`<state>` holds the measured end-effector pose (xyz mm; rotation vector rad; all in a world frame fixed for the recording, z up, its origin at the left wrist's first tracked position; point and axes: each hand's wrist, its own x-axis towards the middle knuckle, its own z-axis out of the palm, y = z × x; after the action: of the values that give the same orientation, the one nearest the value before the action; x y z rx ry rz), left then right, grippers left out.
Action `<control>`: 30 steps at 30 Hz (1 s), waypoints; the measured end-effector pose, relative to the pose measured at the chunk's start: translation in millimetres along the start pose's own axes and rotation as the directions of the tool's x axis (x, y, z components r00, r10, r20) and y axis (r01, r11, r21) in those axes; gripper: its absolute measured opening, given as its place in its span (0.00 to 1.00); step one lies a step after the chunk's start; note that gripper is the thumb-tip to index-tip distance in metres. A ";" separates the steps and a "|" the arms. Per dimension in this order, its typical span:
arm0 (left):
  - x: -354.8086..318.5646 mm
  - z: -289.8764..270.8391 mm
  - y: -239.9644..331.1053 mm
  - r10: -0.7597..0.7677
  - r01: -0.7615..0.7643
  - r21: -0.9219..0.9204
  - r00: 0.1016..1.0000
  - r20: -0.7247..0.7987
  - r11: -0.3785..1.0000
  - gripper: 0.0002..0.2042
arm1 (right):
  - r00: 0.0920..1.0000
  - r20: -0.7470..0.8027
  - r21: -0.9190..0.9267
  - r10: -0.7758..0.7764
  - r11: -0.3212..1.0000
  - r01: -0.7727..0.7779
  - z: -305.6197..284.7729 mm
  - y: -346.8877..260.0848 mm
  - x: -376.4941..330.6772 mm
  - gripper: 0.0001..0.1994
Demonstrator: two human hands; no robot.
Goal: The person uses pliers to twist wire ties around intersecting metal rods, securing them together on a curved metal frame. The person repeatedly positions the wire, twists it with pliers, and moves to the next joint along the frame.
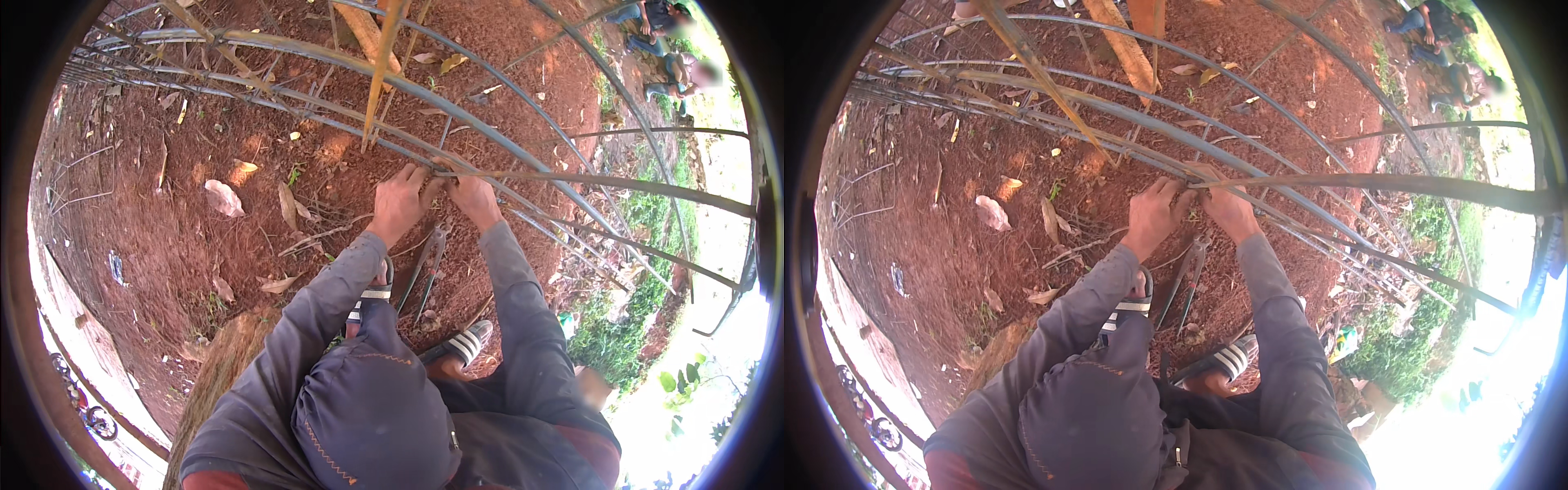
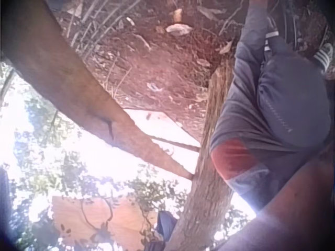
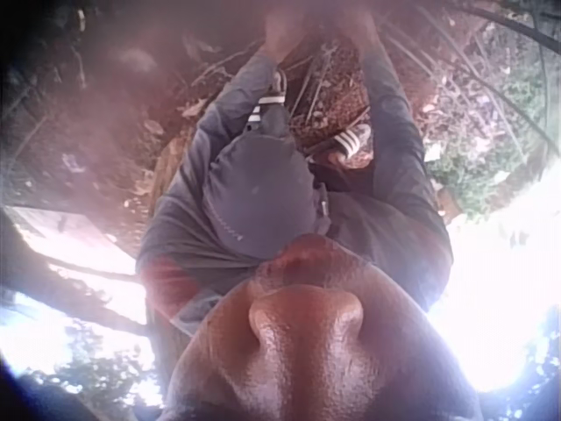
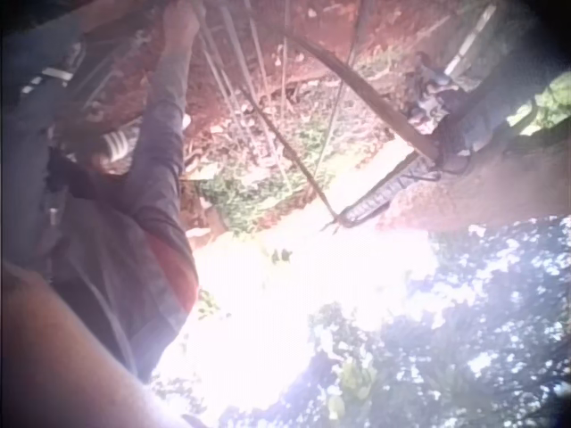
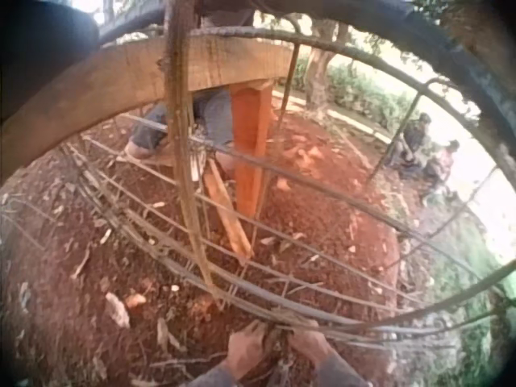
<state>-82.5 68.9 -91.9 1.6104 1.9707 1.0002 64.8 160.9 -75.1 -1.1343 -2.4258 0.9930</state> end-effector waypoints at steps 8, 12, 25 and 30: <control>0.9 8.3 -5.5 0.082 -0.076 0.111 0.996 -0.044 0.991 0.07 | 0.996 0.072 -0.061 -0.052 0.997 0.056 -4.2 4.6 3.1 0.19; -1.1 14.9 -6.8 0.125 -0.109 0.141 0.986 -0.111 0.984 0.07 | 0.996 0.046 -0.137 -0.071 0.988 0.076 0.5 14.1 -0.9 0.16; 8.2 -0.5 -7.1 0.190 -0.180 0.243 0.982 -0.018 0.953 0.09 | 0.989 0.003 -0.074 -0.151 0.986 0.150 7.1 27.3 -8.7 0.18; 11.3 -1.2 2.5 0.159 -0.152 0.277 0.987 -0.003 0.949 0.13 | 0.993 -0.002 -0.109 -0.119 0.987 0.118 8.1 29.5 -11.6 0.18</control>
<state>-84.6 79.6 -87.7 1.9373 2.1026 0.8312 84.8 161.7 -100.9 -1.0120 -2.5344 0.8283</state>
